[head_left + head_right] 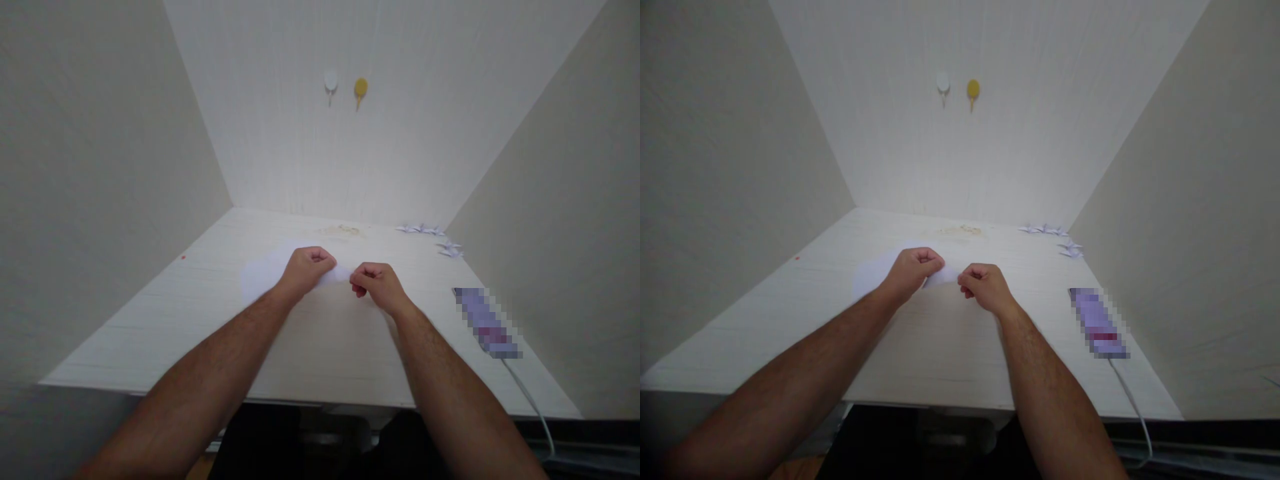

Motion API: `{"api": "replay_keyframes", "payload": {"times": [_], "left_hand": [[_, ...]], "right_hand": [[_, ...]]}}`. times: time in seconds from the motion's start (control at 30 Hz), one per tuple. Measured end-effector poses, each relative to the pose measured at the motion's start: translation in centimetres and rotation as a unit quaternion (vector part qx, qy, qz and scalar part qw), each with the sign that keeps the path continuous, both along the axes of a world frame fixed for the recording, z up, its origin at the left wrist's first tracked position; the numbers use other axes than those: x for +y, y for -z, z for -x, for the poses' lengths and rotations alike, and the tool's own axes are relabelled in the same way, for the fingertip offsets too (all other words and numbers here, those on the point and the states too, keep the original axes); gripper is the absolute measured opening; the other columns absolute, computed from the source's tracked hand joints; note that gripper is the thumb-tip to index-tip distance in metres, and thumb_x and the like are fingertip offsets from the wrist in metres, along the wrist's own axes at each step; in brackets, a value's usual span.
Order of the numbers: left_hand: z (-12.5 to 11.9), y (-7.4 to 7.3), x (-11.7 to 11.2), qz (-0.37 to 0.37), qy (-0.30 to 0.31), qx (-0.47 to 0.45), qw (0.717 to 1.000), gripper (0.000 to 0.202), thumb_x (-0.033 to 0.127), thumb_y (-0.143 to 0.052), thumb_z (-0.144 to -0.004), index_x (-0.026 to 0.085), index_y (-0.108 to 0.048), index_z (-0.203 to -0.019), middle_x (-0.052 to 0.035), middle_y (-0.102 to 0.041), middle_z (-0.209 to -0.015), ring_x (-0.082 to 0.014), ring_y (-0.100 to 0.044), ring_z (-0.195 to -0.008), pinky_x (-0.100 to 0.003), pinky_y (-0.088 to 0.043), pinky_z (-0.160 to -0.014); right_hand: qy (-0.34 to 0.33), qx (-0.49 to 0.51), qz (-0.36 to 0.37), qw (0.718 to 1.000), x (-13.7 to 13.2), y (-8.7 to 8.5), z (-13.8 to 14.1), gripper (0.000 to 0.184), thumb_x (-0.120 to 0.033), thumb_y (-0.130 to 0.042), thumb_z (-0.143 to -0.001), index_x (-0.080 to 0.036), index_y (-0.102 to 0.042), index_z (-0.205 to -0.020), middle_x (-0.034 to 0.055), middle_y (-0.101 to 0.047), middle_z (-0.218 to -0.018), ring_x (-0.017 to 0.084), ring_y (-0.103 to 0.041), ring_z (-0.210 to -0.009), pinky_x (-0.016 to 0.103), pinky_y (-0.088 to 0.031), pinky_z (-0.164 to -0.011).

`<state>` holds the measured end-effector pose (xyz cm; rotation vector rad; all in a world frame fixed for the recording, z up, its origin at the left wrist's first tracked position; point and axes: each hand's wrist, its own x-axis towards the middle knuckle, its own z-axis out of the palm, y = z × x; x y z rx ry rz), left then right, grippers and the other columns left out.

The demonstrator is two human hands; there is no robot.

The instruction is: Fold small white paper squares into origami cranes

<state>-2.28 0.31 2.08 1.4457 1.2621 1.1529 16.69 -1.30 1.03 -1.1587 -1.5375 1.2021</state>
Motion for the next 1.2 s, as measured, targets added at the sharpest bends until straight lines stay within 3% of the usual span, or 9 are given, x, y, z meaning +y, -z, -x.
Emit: {"api": "replay_keyframes", "payload": {"times": [0.17, 0.23, 0.37, 0.53, 0.63, 0.73, 0.87, 1.0, 1.2], "left_hand": [[0.7, 0.4, 0.9, -0.003, -0.048, -0.066, 0.997, 0.017, 0.029, -0.070, -0.064, 0.014, -0.063, -0.068, 0.0023, -0.057, -0.058, -0.0071, -0.045, -0.050, -0.020, -0.035, -0.050], [0.5, 0.7, 0.7, -0.004, -0.029, -0.066, 0.997, 0.017, 0.029, -0.071, -0.065, 0.014, -0.063, -0.068, 0.0023, -0.058, -0.058, -0.0074, -0.046, -0.051, -0.021, -0.036, -0.051], [-0.7, 1.3, 0.1, -0.020, 0.035, -0.030, 0.999, 0.016, 0.029, -0.069, -0.068, 0.014, -0.064, -0.068, 0.0015, -0.059, -0.058, -0.0085, -0.049, -0.052, -0.022, -0.039, -0.053], [-1.2, 1.8, 0.0, -0.012, 0.052, -0.036, 0.998, 0.018, 0.031, -0.066, -0.070, 0.014, -0.063, -0.063, 0.0009, -0.058, -0.056, -0.0100, -0.051, -0.053, -0.023, -0.040, -0.053], [-1.0, 1.8, 0.3, -0.005, 0.049, -0.034, 0.998, 0.018, 0.030, -0.068, -0.069, 0.014, -0.064, -0.064, 0.0022, -0.054, -0.050, -0.0079, -0.045, -0.047, -0.021, -0.033, -0.048], [-0.9, 1.8, 0.4, 0.031, 0.036, -0.108, 0.993, 0.013, 0.025, -0.069, -0.066, 0.015, -0.065, -0.073, 0.0041, -0.051, -0.048, -0.0070, -0.042, -0.044, -0.020, -0.028, -0.044], [-1.4, 2.1, 0.2, 0.061, 0.037, -0.181, 0.981, 0.022, 0.022, -0.068, -0.064, 0.018, -0.063, -0.085, 0.0049, -0.054, -0.049, -0.0085, -0.045, -0.042, -0.020, -0.030, -0.042], [-2.0, 2.5, -0.1, 0.050, 0.046, -0.145, 0.987, 0.015, 0.024, -0.068, -0.066, 0.016, -0.065, -0.078, 0.0009, -0.060, -0.056, -0.0102, -0.053, -0.050, -0.021, -0.038, -0.046], [-1.9, 2.6, -0.2, 0.061, 0.104, -0.170, 0.978, 0.026, 0.037, -0.068, -0.074, 0.014, -0.071, -0.085, -0.0064, -0.069, -0.079, -0.0149, -0.062, -0.069, -0.027, -0.050, -0.061]], "right_hand": [[0.088, 0.021, -0.020, 0.996, 0.3, -0.2, -0.5, 0.017, -0.030, -0.063, -0.069, -0.016, -0.064, -0.059, -0.0004, -0.059, -0.053, 0.009, -0.050, -0.045, 0.022, -0.041, -0.045], [0.105, 0.012, -0.038, 0.994, 0.3, -0.1, -0.3, 0.021, -0.036, -0.063, -0.071, -0.016, -0.066, -0.067, -0.0002, -0.060, -0.056, 0.010, -0.051, -0.047, 0.023, -0.041, -0.045], [0.064, -0.056, -0.057, 0.995, 0.3, 0.5, 0.3, 0.022, -0.038, -0.064, -0.074, -0.016, -0.066, -0.070, -0.0003, -0.059, -0.055, 0.010, -0.052, -0.049, 0.022, -0.039, -0.046], [0.069, -0.126, -0.092, 0.985, 0.5, 0.7, 0.1, 0.018, -0.029, -0.062, -0.073, -0.015, -0.062, -0.060, -0.0016, -0.057, -0.050, 0.008, -0.047, -0.045, 0.020, -0.033, -0.045], [0.081, -0.071, -0.069, 0.992, 0.4, 0.4, 0.1, 0.023, -0.033, -0.067, -0.072, -0.015, -0.061, -0.060, -0.0022, -0.055, -0.048, 0.007, -0.045, -0.043, 0.020, -0.032, -0.043], [0.039, 0.048, -0.054, 0.997, 0.3, 0.2, 0.4, 0.027, -0.039, -0.073, -0.068, -0.014, -0.066, -0.075, -0.0015, -0.060, -0.056, 0.009, -0.050, -0.048, 0.022, -0.041, -0.045], [-0.010, 0.136, -0.074, 0.988, 0.4, 0.8, 1.0, 0.036, -0.031, -0.080, -0.059, -0.015, -0.066, -0.088, 0.0015, -0.068, -0.076, 0.011, -0.060, -0.063, 0.024, -0.051, -0.054], [0.003, 0.101, -0.104, 0.989, 0.5, 1.2, 1.4, 0.031, -0.028, -0.077, -0.065, -0.015, -0.068, -0.091, 0.0032, -0.070, -0.078, 0.012, -0.061, -0.064, 0.024, -0.051, -0.055], [0.046, 0.022, -0.150, 0.987, 0.4, 1.2, 1.2, 0.029, -0.026, -0.076, -0.068, -0.015, -0.070, -0.094, 0.0040, -0.071, -0.079, 0.013, -0.063, -0.069, 0.026, -0.053, -0.062]]}}
